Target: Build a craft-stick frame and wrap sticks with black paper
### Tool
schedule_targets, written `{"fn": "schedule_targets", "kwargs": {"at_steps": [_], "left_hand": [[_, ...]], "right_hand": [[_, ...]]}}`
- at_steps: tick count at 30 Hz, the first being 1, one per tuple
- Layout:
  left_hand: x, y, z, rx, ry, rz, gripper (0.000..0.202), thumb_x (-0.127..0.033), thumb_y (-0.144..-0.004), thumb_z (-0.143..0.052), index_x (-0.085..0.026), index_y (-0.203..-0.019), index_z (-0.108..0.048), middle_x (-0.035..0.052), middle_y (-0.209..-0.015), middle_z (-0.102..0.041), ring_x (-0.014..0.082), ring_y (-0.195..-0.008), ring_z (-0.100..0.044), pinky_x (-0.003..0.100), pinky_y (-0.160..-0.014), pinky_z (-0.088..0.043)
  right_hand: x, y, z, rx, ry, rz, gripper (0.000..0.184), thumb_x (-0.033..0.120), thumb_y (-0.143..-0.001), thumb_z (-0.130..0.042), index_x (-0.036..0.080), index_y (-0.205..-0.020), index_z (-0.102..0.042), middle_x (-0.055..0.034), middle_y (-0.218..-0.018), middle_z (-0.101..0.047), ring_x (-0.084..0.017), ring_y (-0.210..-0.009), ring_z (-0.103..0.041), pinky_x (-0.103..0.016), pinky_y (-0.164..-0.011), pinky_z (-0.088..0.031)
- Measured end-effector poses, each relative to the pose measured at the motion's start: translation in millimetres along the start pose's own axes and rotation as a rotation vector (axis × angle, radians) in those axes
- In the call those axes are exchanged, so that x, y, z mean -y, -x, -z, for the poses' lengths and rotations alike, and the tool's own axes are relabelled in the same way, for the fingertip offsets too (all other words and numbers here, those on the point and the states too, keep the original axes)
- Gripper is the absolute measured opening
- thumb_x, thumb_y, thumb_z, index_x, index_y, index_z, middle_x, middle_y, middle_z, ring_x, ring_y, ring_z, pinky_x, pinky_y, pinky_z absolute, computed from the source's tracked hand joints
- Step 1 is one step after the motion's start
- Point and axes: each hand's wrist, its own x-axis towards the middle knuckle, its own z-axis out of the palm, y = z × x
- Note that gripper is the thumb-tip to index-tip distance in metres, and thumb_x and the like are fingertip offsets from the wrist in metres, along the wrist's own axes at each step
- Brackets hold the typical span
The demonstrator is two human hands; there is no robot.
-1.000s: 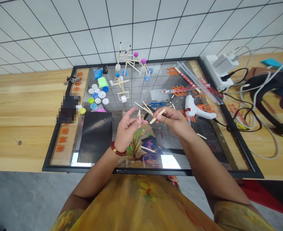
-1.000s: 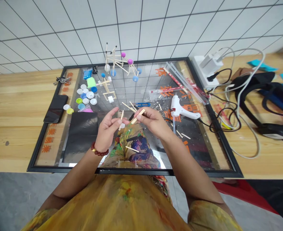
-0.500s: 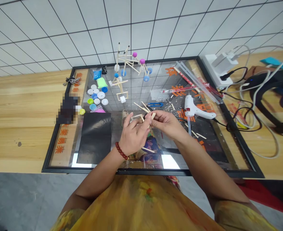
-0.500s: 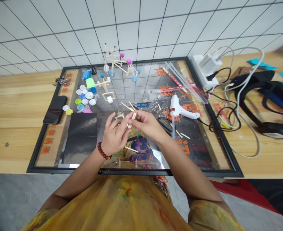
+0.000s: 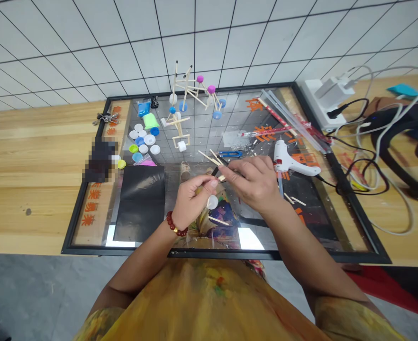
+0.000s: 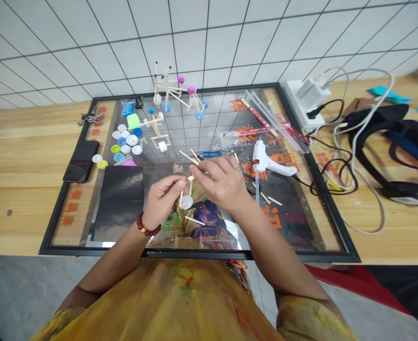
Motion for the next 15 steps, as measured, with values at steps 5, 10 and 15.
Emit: {"fn": "schedule_targets", "kwargs": {"at_steps": [5,10,15], "left_hand": [[-2.9,-0.1,0.6,-0.018,0.069,0.068,0.025,-0.042,-0.088,-0.066,-0.018,-0.081,-0.074,0.0,-0.065,-0.066,0.012,-0.059,-0.057,0.025,-0.061,-0.046],[-3.9,0.3,0.4,-0.018,0.095,0.071,0.024,-0.039,-0.086,-0.068,-0.017,-0.077,-0.074,0.0004,-0.065,-0.067,0.0111,-0.057,-0.056,0.024,-0.059,-0.045],[1.1,0.6,-0.8,-0.083,0.141,0.081,0.025,-0.041,-0.084,-0.071,-0.018,-0.08,-0.075,0.0006,-0.065,-0.067,0.0117,-0.06,-0.058,0.025,-0.062,-0.046]], "right_hand": [[3.5,0.5,2.8,0.052,0.1,0.152,0.03,0.021,-0.096,-0.054,0.037,-0.118,-0.067,-0.0029,-0.111,-0.073,-0.022,-0.102,-0.06,-0.042,-0.086,-0.038],[4.4,-0.3,2.8,0.067,0.106,0.205,0.031,0.021,-0.095,-0.054,0.035,-0.12,-0.066,-0.0032,-0.115,-0.073,-0.022,-0.104,-0.061,-0.042,-0.087,-0.041],[7.9,-1.3,-3.1,-0.095,-0.047,-0.063,0.033,0.028,-0.093,-0.06,0.035,-0.124,-0.065,-0.0081,-0.118,-0.069,-0.026,-0.11,-0.06,-0.047,-0.095,-0.042]]}}
